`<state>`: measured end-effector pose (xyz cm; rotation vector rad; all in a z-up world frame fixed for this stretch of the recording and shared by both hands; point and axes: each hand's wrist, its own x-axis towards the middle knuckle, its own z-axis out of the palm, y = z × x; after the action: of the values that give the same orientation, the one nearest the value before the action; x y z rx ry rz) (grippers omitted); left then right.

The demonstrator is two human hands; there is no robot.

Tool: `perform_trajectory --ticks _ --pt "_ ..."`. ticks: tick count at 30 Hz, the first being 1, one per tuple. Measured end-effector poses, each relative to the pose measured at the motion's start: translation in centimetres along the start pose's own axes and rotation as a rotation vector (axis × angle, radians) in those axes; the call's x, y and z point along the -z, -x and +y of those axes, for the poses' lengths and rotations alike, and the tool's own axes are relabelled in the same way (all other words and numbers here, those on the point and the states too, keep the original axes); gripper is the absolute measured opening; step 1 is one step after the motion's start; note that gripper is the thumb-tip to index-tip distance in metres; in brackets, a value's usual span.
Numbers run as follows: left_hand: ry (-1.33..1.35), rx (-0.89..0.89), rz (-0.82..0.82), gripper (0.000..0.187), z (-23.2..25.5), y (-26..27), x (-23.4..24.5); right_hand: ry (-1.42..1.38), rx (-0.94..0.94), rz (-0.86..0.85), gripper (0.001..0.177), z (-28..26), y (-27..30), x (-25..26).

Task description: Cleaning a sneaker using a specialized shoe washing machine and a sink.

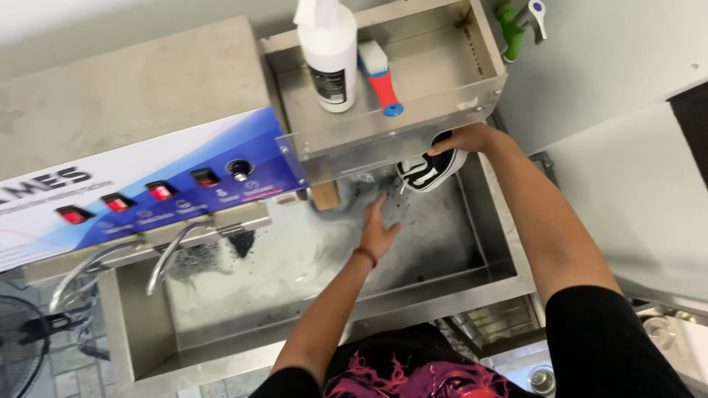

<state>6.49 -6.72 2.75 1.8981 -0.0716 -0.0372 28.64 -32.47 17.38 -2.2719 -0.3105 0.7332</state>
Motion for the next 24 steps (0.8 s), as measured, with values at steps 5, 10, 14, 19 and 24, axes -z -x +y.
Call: perform_trajectory --ticks 5,10,14,19,24 --pt "0.527 0.226 0.069 0.086 -6.9 -10.6 -7.4 -0.16 0.001 -0.049 0.086 3.3 -1.8 -0.1" --pt "1.134 0.504 0.026 0.078 -15.1 -12.8 -10.2 -0.501 -0.026 -0.042 0.084 7.2 -3.7 -1.1" --pt "0.616 0.687 -0.048 0.077 -14.4 -11.8 -8.7 -0.533 -0.087 0.047 0.069 11.4 -4.9 -2.7" --pt "0.475 0.683 -0.049 0.066 -13.3 -9.2 -7.6 -0.57 -0.112 0.208 0.062 8.0 -3.1 -4.1" --pt "0.05 0.527 0.138 0.044 -9.5 -6.4 -7.9 -0.318 -0.043 0.736 0.036 3.9 -1.1 -6.8"
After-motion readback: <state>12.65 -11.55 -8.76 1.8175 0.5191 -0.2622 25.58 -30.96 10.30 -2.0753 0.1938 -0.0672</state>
